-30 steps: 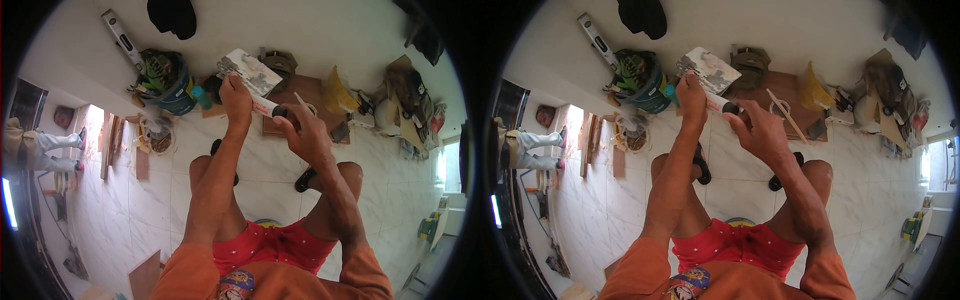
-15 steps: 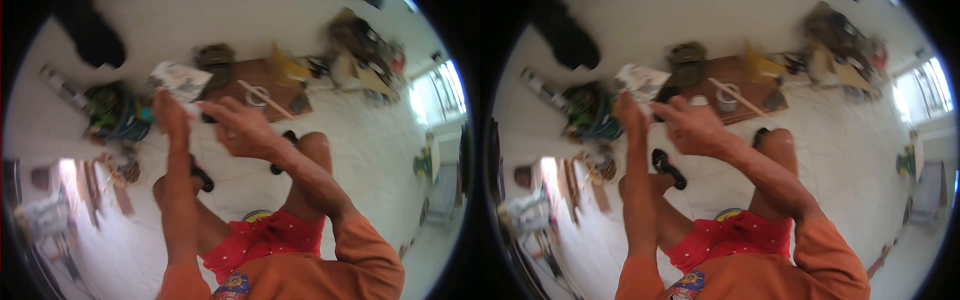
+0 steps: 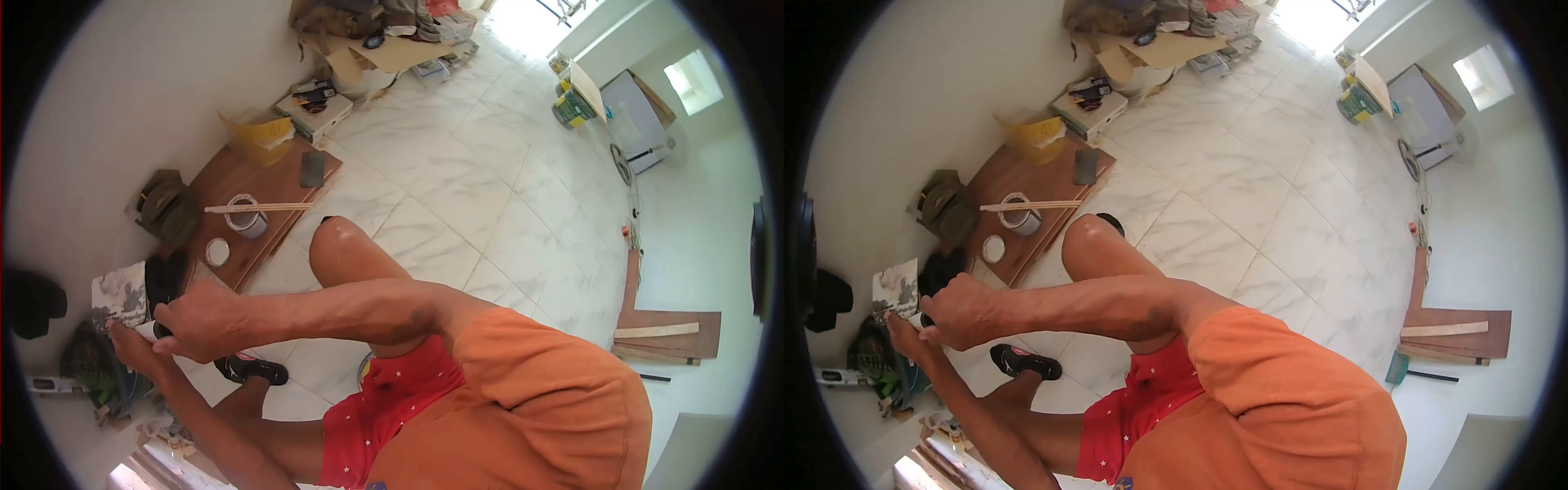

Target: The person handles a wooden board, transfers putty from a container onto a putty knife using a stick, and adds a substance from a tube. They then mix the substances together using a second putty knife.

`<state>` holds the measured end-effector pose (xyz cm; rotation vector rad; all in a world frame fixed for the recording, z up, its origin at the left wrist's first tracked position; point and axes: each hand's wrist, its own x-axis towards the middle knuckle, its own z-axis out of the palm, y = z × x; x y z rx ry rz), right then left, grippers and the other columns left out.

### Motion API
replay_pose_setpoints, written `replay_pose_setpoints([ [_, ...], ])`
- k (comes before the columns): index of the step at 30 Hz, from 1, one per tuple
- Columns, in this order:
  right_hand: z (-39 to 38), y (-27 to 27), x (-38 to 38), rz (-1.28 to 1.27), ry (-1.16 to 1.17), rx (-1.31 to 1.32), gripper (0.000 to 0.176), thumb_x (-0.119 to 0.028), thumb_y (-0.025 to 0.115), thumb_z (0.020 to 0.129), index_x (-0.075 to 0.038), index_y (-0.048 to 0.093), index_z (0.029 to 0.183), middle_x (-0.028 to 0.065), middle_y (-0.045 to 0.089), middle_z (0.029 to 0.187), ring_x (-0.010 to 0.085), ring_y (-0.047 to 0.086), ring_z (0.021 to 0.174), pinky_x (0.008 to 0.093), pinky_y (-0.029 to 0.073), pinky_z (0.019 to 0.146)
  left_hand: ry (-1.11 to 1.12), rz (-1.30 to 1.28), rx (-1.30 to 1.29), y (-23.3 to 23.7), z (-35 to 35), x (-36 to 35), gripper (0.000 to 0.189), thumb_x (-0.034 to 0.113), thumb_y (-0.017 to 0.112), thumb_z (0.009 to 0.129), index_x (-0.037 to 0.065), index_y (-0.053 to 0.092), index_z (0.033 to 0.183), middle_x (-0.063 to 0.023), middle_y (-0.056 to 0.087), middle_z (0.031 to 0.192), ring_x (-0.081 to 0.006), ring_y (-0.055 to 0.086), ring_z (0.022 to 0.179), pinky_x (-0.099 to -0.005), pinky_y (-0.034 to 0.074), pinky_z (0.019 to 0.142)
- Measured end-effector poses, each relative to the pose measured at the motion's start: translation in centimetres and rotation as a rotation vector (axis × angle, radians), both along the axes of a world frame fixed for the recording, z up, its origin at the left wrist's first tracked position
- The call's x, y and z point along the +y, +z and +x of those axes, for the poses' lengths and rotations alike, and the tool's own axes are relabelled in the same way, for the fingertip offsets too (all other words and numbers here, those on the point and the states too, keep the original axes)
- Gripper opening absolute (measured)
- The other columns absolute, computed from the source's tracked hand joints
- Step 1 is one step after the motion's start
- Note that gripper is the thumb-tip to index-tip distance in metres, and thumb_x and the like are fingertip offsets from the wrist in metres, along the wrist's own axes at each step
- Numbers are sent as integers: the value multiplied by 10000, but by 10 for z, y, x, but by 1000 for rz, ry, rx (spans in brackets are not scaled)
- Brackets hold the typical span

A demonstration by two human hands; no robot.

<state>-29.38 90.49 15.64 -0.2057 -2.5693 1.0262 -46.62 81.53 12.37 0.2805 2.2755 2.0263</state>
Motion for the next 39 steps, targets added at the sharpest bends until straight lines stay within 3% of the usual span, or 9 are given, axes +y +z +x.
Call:
replay_pose_setpoints([
  [4, 5, -6, 6, 105, -35, 346, 381, -313, 659, 864, 33, 564, 995, 194, 579, 763, 377, 604, 612, 481, 476, 545, -82, 74, -92, -9, -5, 4, 468, 306, 444, 1017, -129, 553, 1147, -171, 607, 1077, -244, 609, 880, -365, 502, 789],
  [9, 16, 0, 12, -38, -67, 206, 285, -230, 674, 833, 11, 583, 955, 184, 535, 799, 356, 589, 597, 446, 486, 535, -155, -251, 89, -1, 4, 6, 448, 309, 438, 1024, -108, 562, 1127, -153, 617, 1057, -230, 616, 870, -354, 512, 757],
  [12, 11, -8, 15, 35, -64, 251, 310, -244, 684, 827, 14, 590, 971, 186, 544, 825, 360, 603, 631, 449, 492, 551, -130, 152, -166, -15, -2, 17, 460, 325, 426, 1026, -97, 592, 1099, -147, 637, 1039, -233, 627, 874, -371, 506, 769],
  [18, 19, 0, 15, -19, -88, 315, 339, -240, 693, 793, 22, 596, 985, 199, 574, 861, 364, 634, 697, 446, 508, 579, -213, -333, 158, -15, -7, 7, 448, 333, 415, 1023, -59, 627, 1069, -146, 666, 1016, -209, 638, 853, -369, 513, 785],
  [22, 13, -3, 22, -35, -47, 138, 353, -232, 690, 790, 11, 614, 1034, 199, 569, 867, 362, 633, 696, 441, 511, 583, -187, -241, 200, -27, -10, 12, 421, 330, 418, 1017, -29, 635, 1050, -161, 671, 1002, -224, 638, 828, -361, 518, 756],
  [27, 20, -1, 18, 14, -52, 443, 362, -284, 682, 814, 29, 616, 983, 199, 586, 840, 373, 632, 689, 455, 508, 594, -277, -527, 517, -26, -8, 6, 404, 313, 426, 1014, -20, 650, 1056, -151, 680, 1026, -219, 643, 827, -359, 520, 745],
  [31, 13, -6, 18, -22, -35, 163, 345, -258, 685, 795, -2, 627, 1020, 191, 570, 840, 365, 623, 673, 446, 501, 583, -198, -176, 82, -14, 0, 10, 444, 318, 392, 1040, -52, 634, 1074, -136, 666, 1014, -192, 614, 834, -347, 512, 765],
  [33, 12, -7, 17, 2, -29, 261, 367, -283, 692, 803, 10, 622, 1012, 195, 575, 842, 373, 622, 678, 451, 497, 586, -154, -80, -28, -11, 3, 12, 442, 316, 391, 1041, -53, 633, 1076, -133, 666, 1020, -189, 608, 829, -350, 512, 755],
  [39, 17, 1, 16, 11, -26, 350, 401, -305, 685, 826, 37, 598, 1018, 191, 581, 844, 382, 617, 688, 452, 488, 595, -127, -92, -58, -4, 3, 11, 444, 319, 451, 1011, -84, 632, 1054, -125, 655, 1008, -204, 618, 823, -345, 499, 749],
])
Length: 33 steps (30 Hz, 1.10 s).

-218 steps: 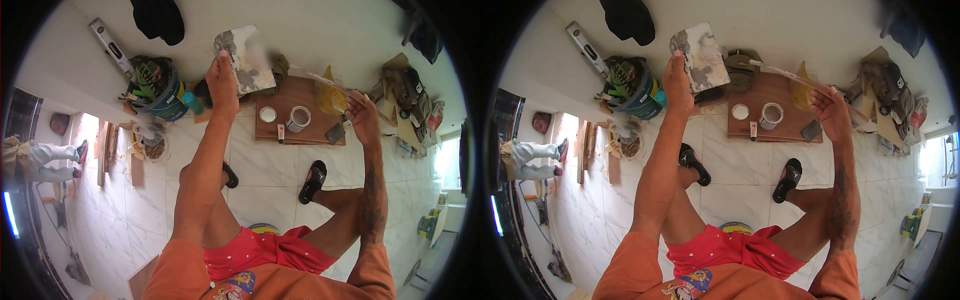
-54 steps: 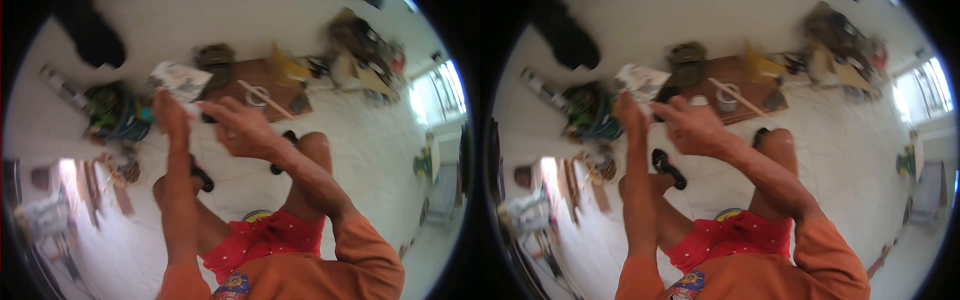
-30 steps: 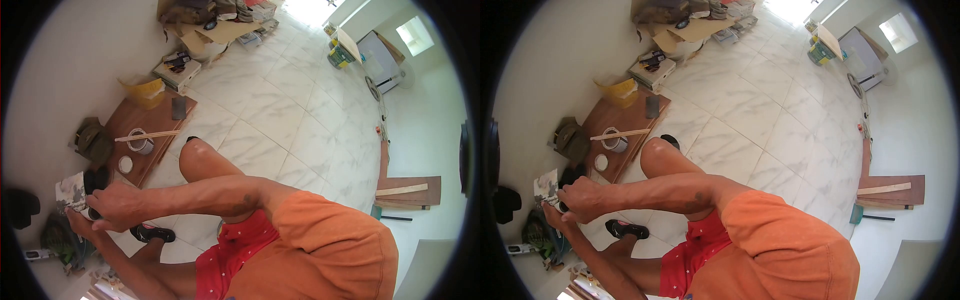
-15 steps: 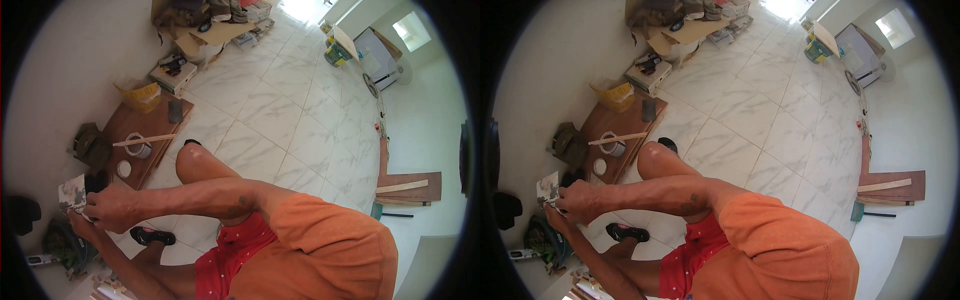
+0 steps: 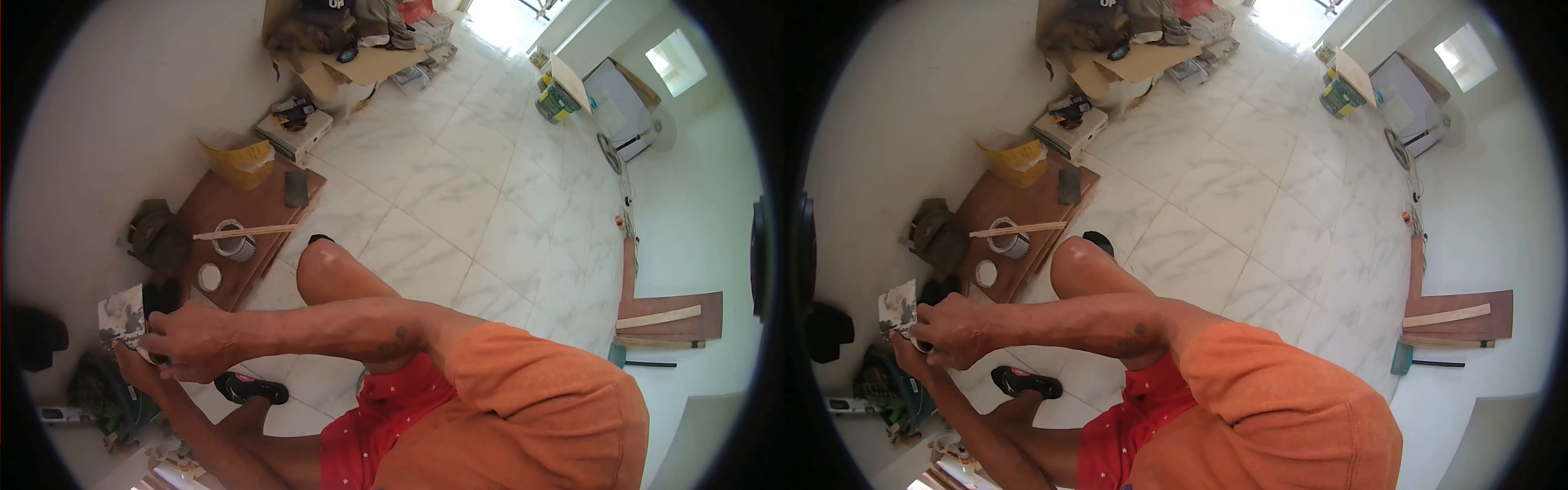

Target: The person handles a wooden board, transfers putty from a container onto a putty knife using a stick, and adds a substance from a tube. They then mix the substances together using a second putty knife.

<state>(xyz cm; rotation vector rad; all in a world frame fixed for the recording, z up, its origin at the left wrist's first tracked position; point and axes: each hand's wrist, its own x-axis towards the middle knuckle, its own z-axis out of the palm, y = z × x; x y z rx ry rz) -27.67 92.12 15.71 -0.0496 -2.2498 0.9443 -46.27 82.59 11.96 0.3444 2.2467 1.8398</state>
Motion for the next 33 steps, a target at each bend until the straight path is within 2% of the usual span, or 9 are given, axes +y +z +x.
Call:
replay_pose_setpoints([
  [4, -6, 0, 5, 41, 48, -189, 423, -288, 678, 844, 34, 573, 1098, 179, 565, 853, 374, 609, 688, 446, 468, 584, -26, -8, 164, -10, -6, -3, 428, 303, 464, 1007, -89, 628, 1057, -126, 654, 1009, -202, 611, 837, -345, 489, 764],
  [21, 5, 18, -4, 47, 25, 97, 307, -88, 616, 837, -60, 566, 1139, 154, 526, 929, 309, 595, 694, 420, 478, 597, -11, 375, -144, -15, -8, 1, 390, 274, 468, 1015, -81, 593, 1114, -113, 636, 1028, -200, 611, 851, -364, 498, 735],
  [22, 5, 20, -3, 39, 12, 141, 307, -73, 610, 837, -59, 564, 1141, 158, 530, 928, 300, 601, 700, 415, 486, 603, -64, 169, 126, -27, -16, 0, 378, 274, 474, 1012, -69, 595, 1118, -109, 635, 1028, -200, 610, 848, -360, 497, 723],
  [24, -1, 9, 5, -170, 2, 215, 288, -96, 585, 863, -56, 568, 1148, 156, 556, 935, 279, 621, 755, 401, 509, 618, -151, -290, 652, -58, -41, -19, 356, 273, 488, 1006, -43, 599, 1125, -100, 634, 1028, -201, 608, 842, -351, 495, 699],
  [26, -5, 11, 11, -729, 142, 98, 271, -122, 546, 893, -44, 571, 1151, 149, 584, 953, 259, 637, 836, 397, 533, 633, 20, 420, -150, -37, -22, -2, 300, 267, 528, 992, 8, 613, 1119, -78, 633, 1018, -183, 602, 828, -331, 485, 666],
  [27, 1, 14, 19, -1161, 284, -95, 268, -137, 520, 910, -33, 572, 1151, 143, 600, 967, 249, 643, 890, 400, 545, 641, -11, 613, -201, -48, -23, -2, 289, 272, 561, 982, 15, 628, 1096, -70, 638, 1005, -162, 602, 827, -318, 488, 661],
  [29, -4, -6, 29, -1670, 576, 96, 281, -150, 486, 924, -7, 562, 1155, 126, 610, 970, 240, 646, 898, 420, 554, 640, -84, 736, -220, -43, -14, 2, 286, 242, 535, 997, -19, 643, 1040, -70, 650, 963, -154, 616, 815, -311, 515, 690],
  [31, -6, -5, 25, -1643, 491, 75, 296, -132, 487, 919, 9, 548, 1172, 138, 615, 992, 226, 643, 865, 415, 542, 626, -84, 477, -60, -77, -33, 1, 284, 203, 503, 1007, -44, 632, 1060, -97, 663, 1004, -176, 649, 876, -321, 542, 774],
  [33, -5, -6, 20, -1533, 437, -36, 301, -137, 533, 897, 9, 554, 1160, 124, 614, 987, 214, 618, 855, 404, 531, 635, 0, 839, -369, -21, 5, 18, 304, 180, 465, 1006, -76, 605, 1094, -141, 667, 1026, -234, 678, 892, -350, 571, 784],
])
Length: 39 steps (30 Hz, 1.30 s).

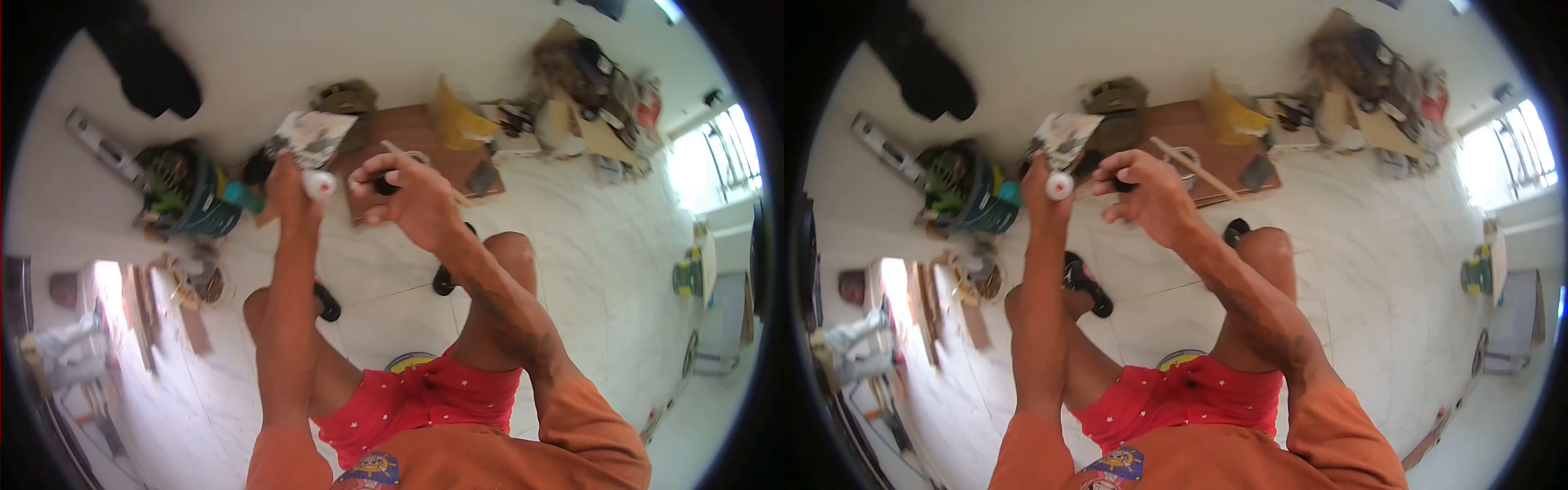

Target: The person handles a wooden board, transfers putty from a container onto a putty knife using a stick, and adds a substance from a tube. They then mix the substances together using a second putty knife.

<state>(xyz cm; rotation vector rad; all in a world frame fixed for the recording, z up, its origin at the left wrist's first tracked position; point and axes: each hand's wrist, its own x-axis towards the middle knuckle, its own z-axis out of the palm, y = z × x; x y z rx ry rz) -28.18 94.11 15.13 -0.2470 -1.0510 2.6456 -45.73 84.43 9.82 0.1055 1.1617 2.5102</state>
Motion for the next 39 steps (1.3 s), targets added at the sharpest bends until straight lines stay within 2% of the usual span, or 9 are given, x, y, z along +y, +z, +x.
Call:
replay_pose_setpoints([
  [4, -5, 5, -28, 932, -124, -217, 390, -179, 648, 874, 32, 537, 1183, 91, 607, 923, 170, 569, 771, 345, 498, 632, -3, 30, -17, 27, 16, 6, 336, 172, 422, 991, -101, 570, 1120, -175, 665, 1045, -285, 698, 860, -402, 599, 752],
  [8, -12, -1, -61, 1111, -369, -125, 497, -234, 795, 813, 7, 554, 1175, 81, 567, 846, 147, 534, 664, 284, 477, 619, 31, -53, -5, 21, 17, 7, 376, 228, 425, 1002, -104, 593, 1051, -151, 675, 972, -248, 676, 779, -344, 554, 706],
  [12, -25, -8, -61, 1161, -566, -109, 388, -200, 777, 834, -16, 587, 1118, 110, 562, 936, 189, 566, 743, 307, 482, 640, 171, -291, 122, 9, 19, 10, 452, 314, 438, 1008, -81, 629, 899, -109, 649, 860, -166, 562, 708, -314, 460, 676],
  [16, -25, -2, -46, 1278, -589, -15, 291, -156, 738, 859, -8, 590, 1061, 113, 545, 929, 213, 561, 783, 327, 473, 660, 112, -156, 65, 19, 24, 8, 383, 318, 447, 1009, -26, 603, 944, -55, 615, 831, -139, 551, 721, -296, 454, 653],
  [19, -10, -1, -26, 1150, -513, -95, 245, -119, 688, 889, 7, 565, 1059, 99, 559, 930, 192, 565, 808, 328, 474, 669, 90, -52, 10, 31, 20, 2, 332, 312, 460, 1011, 7, 587, 973, -36, 615, 877, -121, 572, 732, -277, 462, 632],
  [23, 14, 17, 2, 319, -327, -118, 272, -171, 612, 938, 38, 519, 1084, 134, 606, 983, 247, 646, 869, 408, 558, 788, 13, -161, 32, 42, 5, -23, 320, 289, 461, 1018, 6, 601, 1066, -37, 642, 973, -117, 623, 790, -270, 506, 662],
  [29, 37, 22, 40, 345, -192, -178, 354, -164, 556, 954, 146, 504, 1116, 234, 613, 1060, 342, 664, 968, 507, 578, 869, -204, -157, 12, 51, 6, -52, 312, 229, 531, 988, -17, 603, 1166, -67, 667, 1031, -156, 673, 873, -288, 554, 739],
  [34, 57, 14, 51, 606, -136, -366, 384, -264, 618, 965, 29, 605, 1213, 101, 637, 1040, 171, 641, 931, 344, 557, 837, -398, -351, 70, 51, 18, -56, 342, 268, 552, 986, -24, 628, 1147, -57, 684, 1006, -126, 671, 845, -262, 549, 741],
  [39, 60, 27, 47, 537, 20, -395, 456, -300, 602, 966, 58, 570, 1246, 95, 635, 944, 175, 627, 881, 343, 516, 783, -479, -443, 157, 54, 34, -49, 366, 293, 546, 993, -32, 640, 1132, -34, 683, 958, -66, 619, 795, -224, 509, 711],
])
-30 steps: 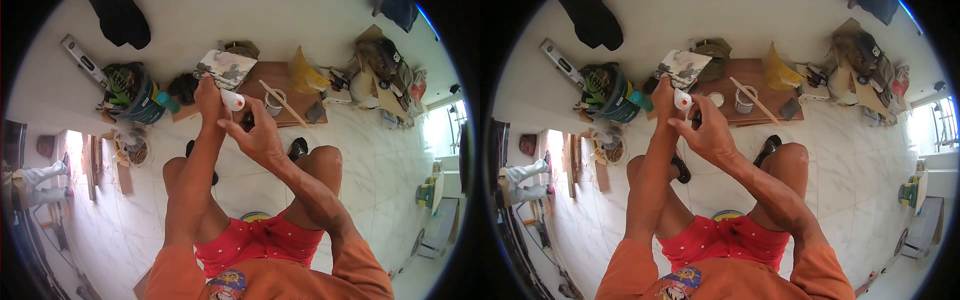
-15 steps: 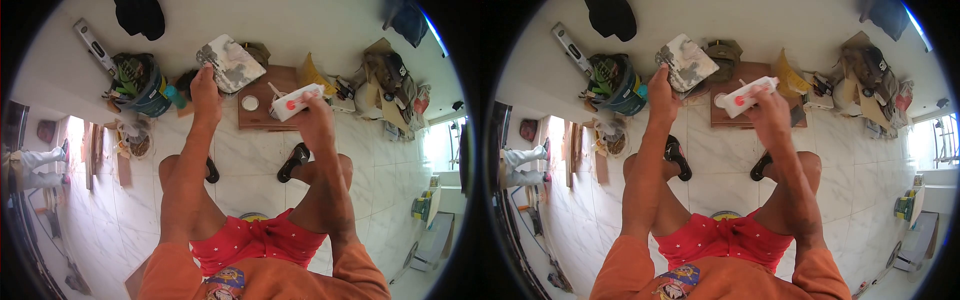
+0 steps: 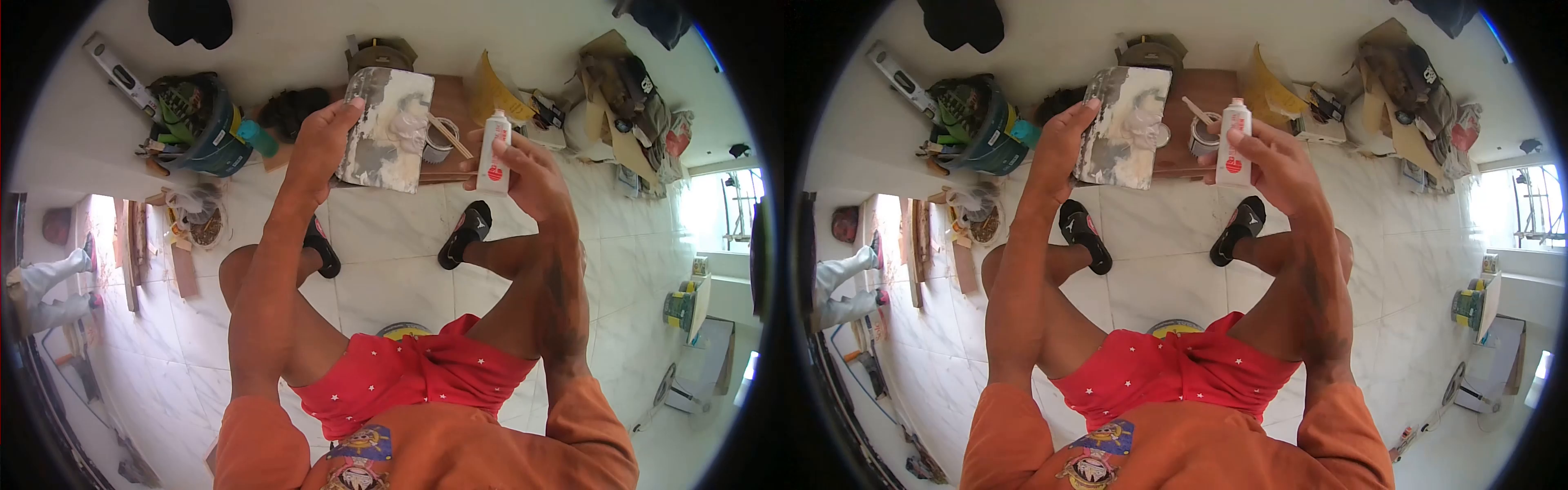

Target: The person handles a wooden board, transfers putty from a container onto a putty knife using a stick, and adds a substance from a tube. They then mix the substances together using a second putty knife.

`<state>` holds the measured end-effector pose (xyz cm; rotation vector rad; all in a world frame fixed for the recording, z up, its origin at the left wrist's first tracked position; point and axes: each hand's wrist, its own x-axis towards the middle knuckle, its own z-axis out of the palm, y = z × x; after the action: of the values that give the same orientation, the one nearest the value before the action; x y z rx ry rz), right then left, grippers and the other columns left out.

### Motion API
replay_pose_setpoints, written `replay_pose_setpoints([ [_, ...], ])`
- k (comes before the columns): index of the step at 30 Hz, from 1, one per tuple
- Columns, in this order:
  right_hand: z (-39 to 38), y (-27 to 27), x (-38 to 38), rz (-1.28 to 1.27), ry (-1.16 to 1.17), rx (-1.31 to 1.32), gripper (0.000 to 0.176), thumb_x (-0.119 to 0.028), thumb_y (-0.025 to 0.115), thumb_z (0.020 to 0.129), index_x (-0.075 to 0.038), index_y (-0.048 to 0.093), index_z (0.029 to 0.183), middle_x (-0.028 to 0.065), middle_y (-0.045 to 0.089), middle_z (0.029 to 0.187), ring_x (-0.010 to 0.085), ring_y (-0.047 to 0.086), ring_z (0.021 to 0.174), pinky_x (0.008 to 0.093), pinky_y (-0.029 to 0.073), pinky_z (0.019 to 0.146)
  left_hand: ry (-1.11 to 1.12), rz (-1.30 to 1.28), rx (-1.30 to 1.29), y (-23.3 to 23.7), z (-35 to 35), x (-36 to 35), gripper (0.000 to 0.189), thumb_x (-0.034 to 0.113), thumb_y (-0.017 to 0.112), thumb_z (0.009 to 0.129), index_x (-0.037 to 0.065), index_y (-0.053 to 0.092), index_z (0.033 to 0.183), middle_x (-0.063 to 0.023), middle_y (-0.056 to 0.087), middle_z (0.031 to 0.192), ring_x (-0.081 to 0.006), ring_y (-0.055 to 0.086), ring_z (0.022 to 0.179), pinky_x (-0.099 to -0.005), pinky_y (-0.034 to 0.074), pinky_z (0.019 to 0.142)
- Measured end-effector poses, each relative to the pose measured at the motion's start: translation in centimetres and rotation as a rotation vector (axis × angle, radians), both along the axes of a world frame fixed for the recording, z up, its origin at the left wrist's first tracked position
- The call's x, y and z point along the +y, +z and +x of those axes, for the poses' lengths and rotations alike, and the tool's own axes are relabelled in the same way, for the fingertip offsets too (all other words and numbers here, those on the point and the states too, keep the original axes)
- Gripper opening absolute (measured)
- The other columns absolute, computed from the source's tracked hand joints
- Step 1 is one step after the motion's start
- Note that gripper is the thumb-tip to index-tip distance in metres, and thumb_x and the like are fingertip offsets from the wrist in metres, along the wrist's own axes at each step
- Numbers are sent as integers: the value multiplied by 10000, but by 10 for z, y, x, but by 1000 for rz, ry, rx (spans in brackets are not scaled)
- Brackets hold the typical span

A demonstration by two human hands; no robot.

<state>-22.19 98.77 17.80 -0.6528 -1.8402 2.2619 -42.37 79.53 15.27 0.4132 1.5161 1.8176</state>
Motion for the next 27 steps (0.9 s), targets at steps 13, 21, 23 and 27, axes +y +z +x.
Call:
replay_pose_setpoints([
  [13, -5, -10, 9, 478, -27, -150, 374, -306, 655, 932, 1, 648, 1145, 16, 598, 758, 82, 530, 668, 253, 421, 600, -84, -128, 43, -3, 10, 5, 357, 310, 559, 989, -27, 669, 1038, -13, 667, 856, -50, 584, 714, -229, 482, 652],
  [21, -3, -4, 11, 37, -98, 4, 416, -274, 683, 920, 22, 601, 1201, 51, 614, 847, 82, 526, 649, 218, 398, 525, -80, -78, -3, -14, 9, 8, 364, 300, 552, 995, -35, 663, 1083, -29, 676, 897, -56, 596, 751, -232, 488, 672],
  [23, -4, -2, 13, -93, -112, 27, 437, -262, 657, 936, 17, 559, 1257, 60, 597, 860, 74, 514, 650, 197, 389, 495, -65, -65, -19, -13, 9, 9, 373, 299, 552, 994, -42, 655, 1103, -35, 679, 911, -60, 598, 757, -231, 489, 676],
  [27, -5, 2, 18, -128, -96, 35, 487, -227, 608, 962, -2, 463, 1370, 67, 553, 883, 54, 483, 662, 154, 374, 457, -42, -46, -43, -12, 9, 11, 378, 295, 553, 992, -48, 647, 1120, -41, 682, 925, -65, 604, 764, -229, 493, 683],
])
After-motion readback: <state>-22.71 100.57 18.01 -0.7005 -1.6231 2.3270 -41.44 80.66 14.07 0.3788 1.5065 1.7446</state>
